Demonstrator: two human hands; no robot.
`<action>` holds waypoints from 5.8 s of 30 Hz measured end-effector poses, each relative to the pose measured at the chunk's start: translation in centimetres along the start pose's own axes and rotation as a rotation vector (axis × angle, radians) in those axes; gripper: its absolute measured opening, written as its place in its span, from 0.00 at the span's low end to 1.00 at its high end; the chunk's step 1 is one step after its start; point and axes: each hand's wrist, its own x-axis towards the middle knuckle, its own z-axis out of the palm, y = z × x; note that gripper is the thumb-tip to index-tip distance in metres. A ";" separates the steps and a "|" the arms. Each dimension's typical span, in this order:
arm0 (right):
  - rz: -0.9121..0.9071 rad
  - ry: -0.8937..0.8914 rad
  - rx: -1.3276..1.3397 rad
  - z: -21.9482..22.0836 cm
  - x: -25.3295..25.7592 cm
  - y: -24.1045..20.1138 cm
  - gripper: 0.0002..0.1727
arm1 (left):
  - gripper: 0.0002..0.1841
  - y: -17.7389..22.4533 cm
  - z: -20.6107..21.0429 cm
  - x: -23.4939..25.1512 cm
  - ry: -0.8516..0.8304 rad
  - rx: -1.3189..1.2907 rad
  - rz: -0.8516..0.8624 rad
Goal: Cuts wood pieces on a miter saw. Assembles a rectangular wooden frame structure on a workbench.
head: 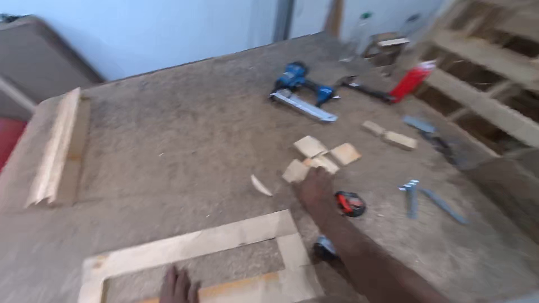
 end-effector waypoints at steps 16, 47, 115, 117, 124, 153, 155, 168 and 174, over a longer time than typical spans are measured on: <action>-0.389 -0.824 0.622 5.0 -24.4 -16.8 0.23 | 0.21 -3.0 -2.9 -0.1 0.028 -0.438 -0.115; -0.066 -0.818 0.600 8.7 -25.4 -18.9 0.20 | 0.20 -3.5 -3.8 4.8 -0.416 -0.443 -0.356; -0.801 -0.587 0.039 7.2 -30.0 -16.2 0.37 | 0.34 -4.9 -3.0 1.2 -0.206 0.042 0.119; -0.819 -0.547 0.047 7.4 -30.1 -16.1 0.36 | 0.32 -4.8 -3.2 1.3 -0.211 0.045 0.120; -0.839 -0.531 0.019 7.4 -30.2 -16.1 0.36 | 0.34 -5.0 -2.9 1.3 -0.185 0.048 0.144; -0.098 -0.159 1.415 -12.7 -34.0 -0.6 0.13 | 0.27 -2.2 -22.6 4.4 -0.783 -0.114 0.578; -0.043 -0.092 1.465 -12.1 -33.5 0.8 0.15 | 0.14 -2.2 -25.3 8.0 -0.753 -0.153 0.641; 0.571 -0.201 0.935 -3.3 -24.4 1.5 0.18 | 0.18 -10.7 -14.4 22.2 -0.902 0.128 0.180; 0.278 -0.070 0.097 -2.9 -20.6 6.8 0.24 | 0.28 -4.7 -11.5 17.6 -0.414 0.131 0.236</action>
